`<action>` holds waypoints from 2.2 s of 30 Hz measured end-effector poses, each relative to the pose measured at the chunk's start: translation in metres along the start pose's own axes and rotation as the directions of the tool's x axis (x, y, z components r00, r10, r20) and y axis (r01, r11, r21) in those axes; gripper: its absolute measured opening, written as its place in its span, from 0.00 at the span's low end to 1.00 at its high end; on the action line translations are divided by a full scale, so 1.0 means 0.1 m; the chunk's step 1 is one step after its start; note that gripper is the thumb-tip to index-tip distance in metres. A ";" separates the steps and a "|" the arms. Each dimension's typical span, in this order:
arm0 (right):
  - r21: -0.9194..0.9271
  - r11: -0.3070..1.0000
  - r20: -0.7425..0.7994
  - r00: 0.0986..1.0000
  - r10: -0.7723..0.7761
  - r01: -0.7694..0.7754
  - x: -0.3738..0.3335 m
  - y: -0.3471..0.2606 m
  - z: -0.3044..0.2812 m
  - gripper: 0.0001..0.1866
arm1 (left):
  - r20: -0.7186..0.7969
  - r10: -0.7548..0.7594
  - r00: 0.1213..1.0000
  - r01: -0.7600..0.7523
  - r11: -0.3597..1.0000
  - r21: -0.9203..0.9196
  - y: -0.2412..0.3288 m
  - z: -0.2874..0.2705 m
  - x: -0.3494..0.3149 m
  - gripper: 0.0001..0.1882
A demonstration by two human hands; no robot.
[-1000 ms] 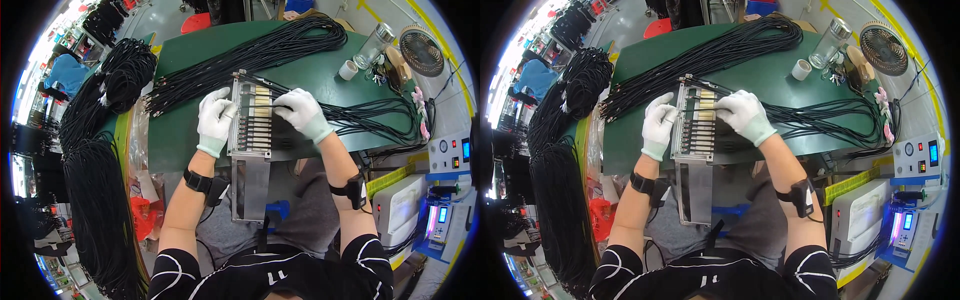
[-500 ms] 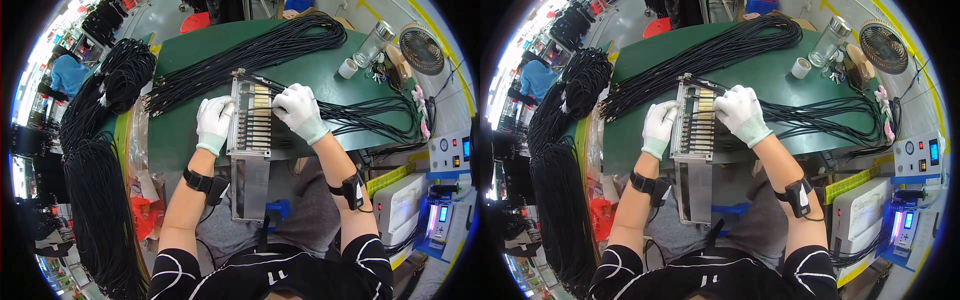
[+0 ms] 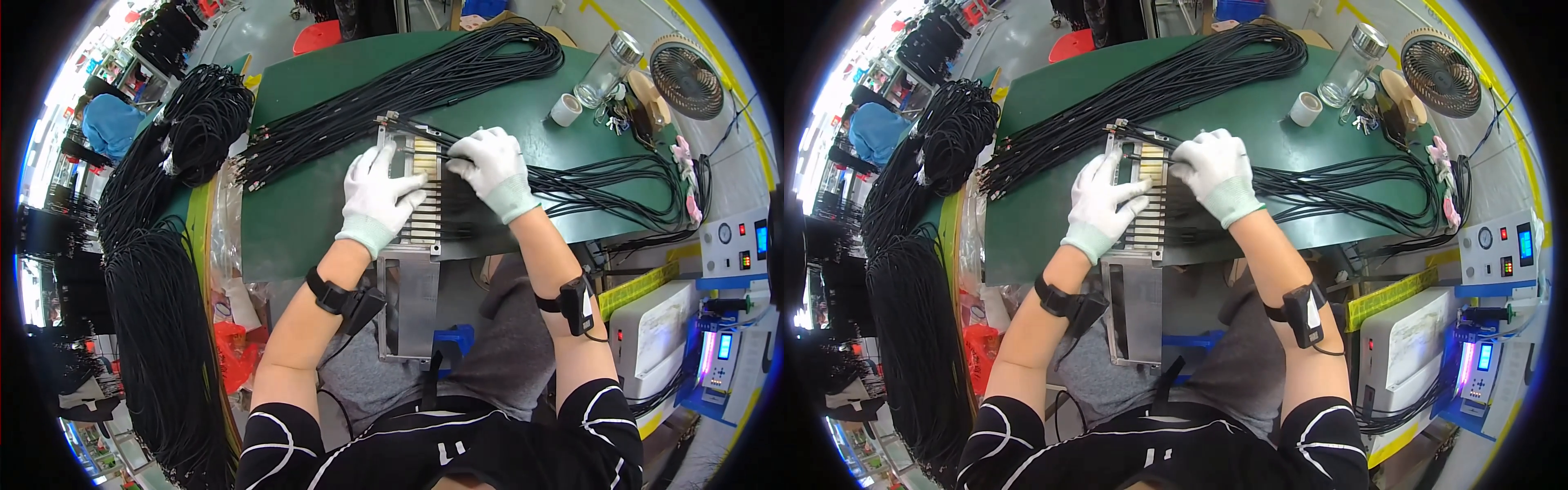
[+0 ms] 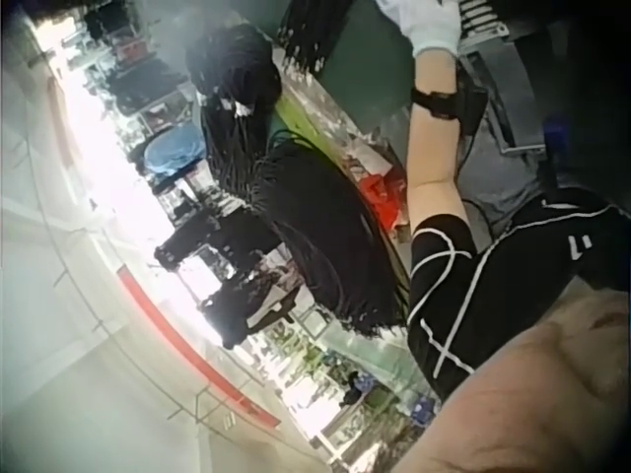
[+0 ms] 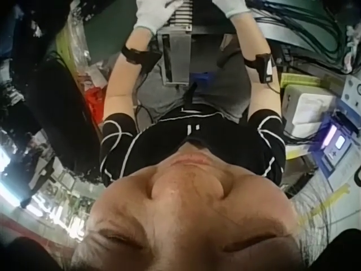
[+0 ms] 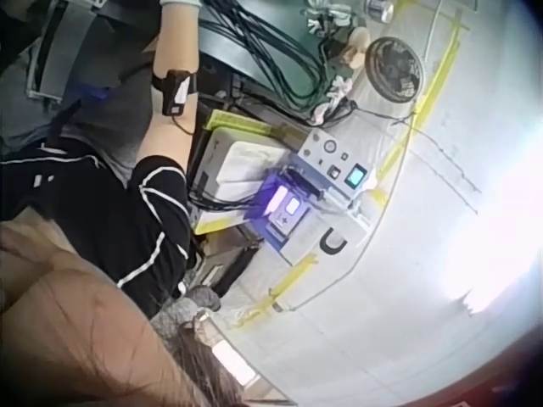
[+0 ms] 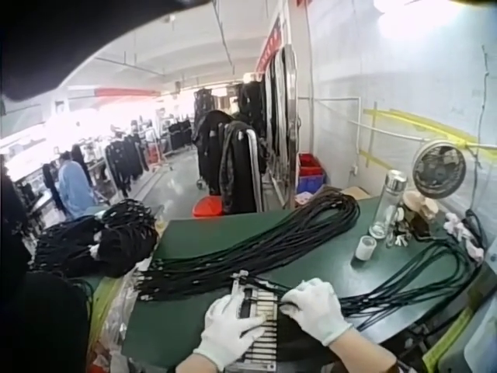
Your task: Insert individual wires into a connector jig to assemble wire harnesses.
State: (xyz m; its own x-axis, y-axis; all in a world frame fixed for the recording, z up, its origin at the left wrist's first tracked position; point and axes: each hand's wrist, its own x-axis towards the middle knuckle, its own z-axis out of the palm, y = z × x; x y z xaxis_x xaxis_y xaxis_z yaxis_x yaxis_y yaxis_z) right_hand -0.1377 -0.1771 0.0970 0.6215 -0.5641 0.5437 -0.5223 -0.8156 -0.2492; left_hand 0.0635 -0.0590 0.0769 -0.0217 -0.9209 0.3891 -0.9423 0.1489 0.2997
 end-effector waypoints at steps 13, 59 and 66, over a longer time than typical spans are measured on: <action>-0.034 0.999 0.023 1.000 -0.006 0.006 0.04 0.07 -0.04 0.07 | -0.222 -0.114 0.968 0.052 0.962 -0.269 -0.13 0.12 -0.05 0.13; -0.010 1.000 0.074 0.997 0.002 -0.002 -0.02 -0.01 0.20 0.06 | -0.257 -0.085 0.963 0.030 0.978 -0.209 -0.05 0.11 0.05 0.11; 0.090 0.987 0.001 0.991 0.137 -0.137 0.09 0.11 0.09 0.04 | -0.102 0.021 0.995 -0.017 0.999 0.041 -0.10 0.08 -0.02 0.11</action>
State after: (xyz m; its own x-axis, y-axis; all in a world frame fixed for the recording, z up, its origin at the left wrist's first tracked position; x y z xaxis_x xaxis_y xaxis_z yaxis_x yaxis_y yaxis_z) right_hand -0.1321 -0.1921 0.0921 0.5446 -0.6710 0.5031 -0.5481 -0.7388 -0.3921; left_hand 0.0702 -0.0617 0.0665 -0.0071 -0.8763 0.4818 -0.9549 0.1490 0.2569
